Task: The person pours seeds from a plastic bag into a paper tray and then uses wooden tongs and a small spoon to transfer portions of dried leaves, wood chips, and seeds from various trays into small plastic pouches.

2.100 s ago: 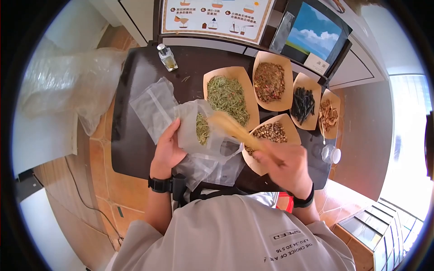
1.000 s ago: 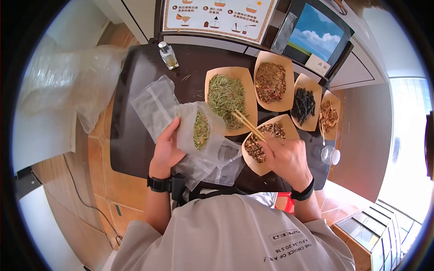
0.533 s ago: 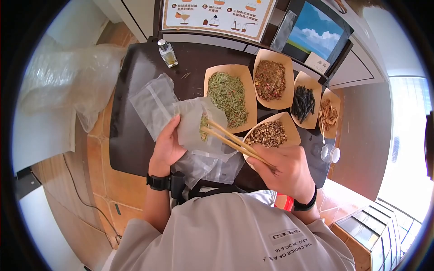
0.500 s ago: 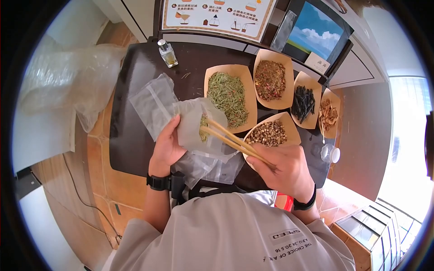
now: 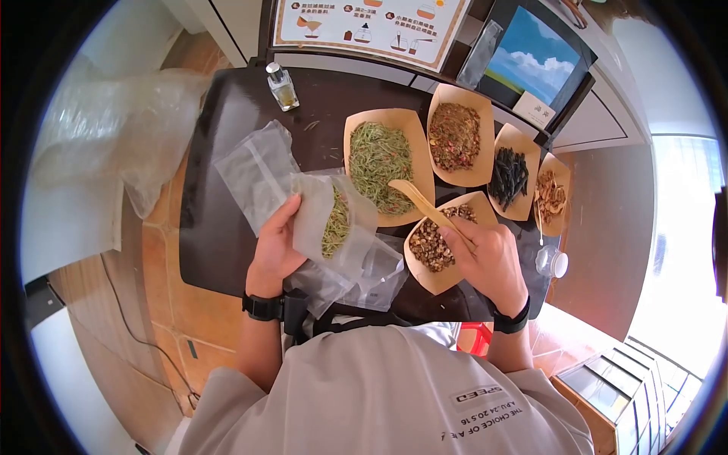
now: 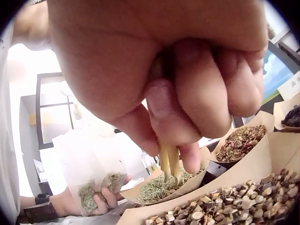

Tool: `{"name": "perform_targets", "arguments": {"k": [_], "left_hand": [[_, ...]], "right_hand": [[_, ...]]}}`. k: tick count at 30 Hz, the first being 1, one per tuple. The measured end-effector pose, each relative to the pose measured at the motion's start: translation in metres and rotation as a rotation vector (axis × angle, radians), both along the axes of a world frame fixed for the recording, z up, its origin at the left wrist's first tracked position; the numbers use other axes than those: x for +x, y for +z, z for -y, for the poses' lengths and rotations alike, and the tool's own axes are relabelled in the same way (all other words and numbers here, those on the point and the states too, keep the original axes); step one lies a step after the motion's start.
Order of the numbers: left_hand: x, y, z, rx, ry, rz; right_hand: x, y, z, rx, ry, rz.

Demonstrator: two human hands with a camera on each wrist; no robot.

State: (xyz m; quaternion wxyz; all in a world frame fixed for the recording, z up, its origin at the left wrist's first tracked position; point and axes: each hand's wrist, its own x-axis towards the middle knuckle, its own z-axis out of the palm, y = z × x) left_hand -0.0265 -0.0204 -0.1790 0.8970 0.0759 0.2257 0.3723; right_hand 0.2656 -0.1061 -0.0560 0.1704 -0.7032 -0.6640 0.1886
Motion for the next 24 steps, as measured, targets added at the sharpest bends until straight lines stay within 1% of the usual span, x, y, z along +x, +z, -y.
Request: {"name": "perform_targets", "arguments": {"k": [2, 4, 5, 7, 11, 14, 16, 17, 19, 20, 21, 23, 24], "left_hand": [[-0.001, -0.001, 0.0, -0.005, -0.006, -0.022], [0.0, -0.001, 0.0, -0.014, -0.014, -0.043], [0.001, 0.0, 0.0, -0.023, -0.015, -0.067], [0.002, -0.001, 0.0, -0.034, -0.014, -0.09], [0.001, -0.001, 0.001, -0.015, -0.014, -0.083], [0.002, 0.001, 0.0, 0.003, -0.007, -0.058], [0.004, 0.006, 0.0, 0.012, 0.0, -0.042], [0.005, 0.009, 0.0, 0.017, -0.004, -0.029], [0.006, 0.01, 0.0, 0.022, -0.007, -0.015], [0.006, 0.008, 0.0, 0.03, -0.014, -0.039], [0.005, 0.008, 0.0, 0.037, -0.021, -0.063], [0.005, 0.008, 0.0, 0.031, -0.016, -0.093], [0.006, 0.007, 0.0, 0.025, -0.012, -0.123]], "right_hand": [[-0.005, -0.003, -0.003, 0.017, -0.019, -0.019], [-0.012, -0.005, -0.005, 0.032, 0.006, 0.106], [-0.016, -0.007, -0.006, 0.03, 0.006, 0.107], [-0.024, -0.011, -0.008, 0.123, 0.078, 0.232], [-0.028, -0.012, -0.01, 0.096, 0.116, 0.288], [-0.022, -0.009, -0.01, 0.142, 0.114, 0.274], [-0.014, -0.005, -0.008, 0.183, 0.1, 0.182], [-0.01, -0.001, -0.007, 0.182, 0.102, 0.183], [-0.006, 0.011, -0.005, 0.205, 0.064, 0.041], [-0.009, 0.02, -0.003, 0.202, 0.014, -0.044], [-0.01, 0.029, -0.001, 0.203, 0.015, -0.044], [-0.013, 0.046, 0.004, 0.132, -0.01, -0.232], [-0.016, 0.054, 0.007, 0.087, 0.003, -0.282]]}}
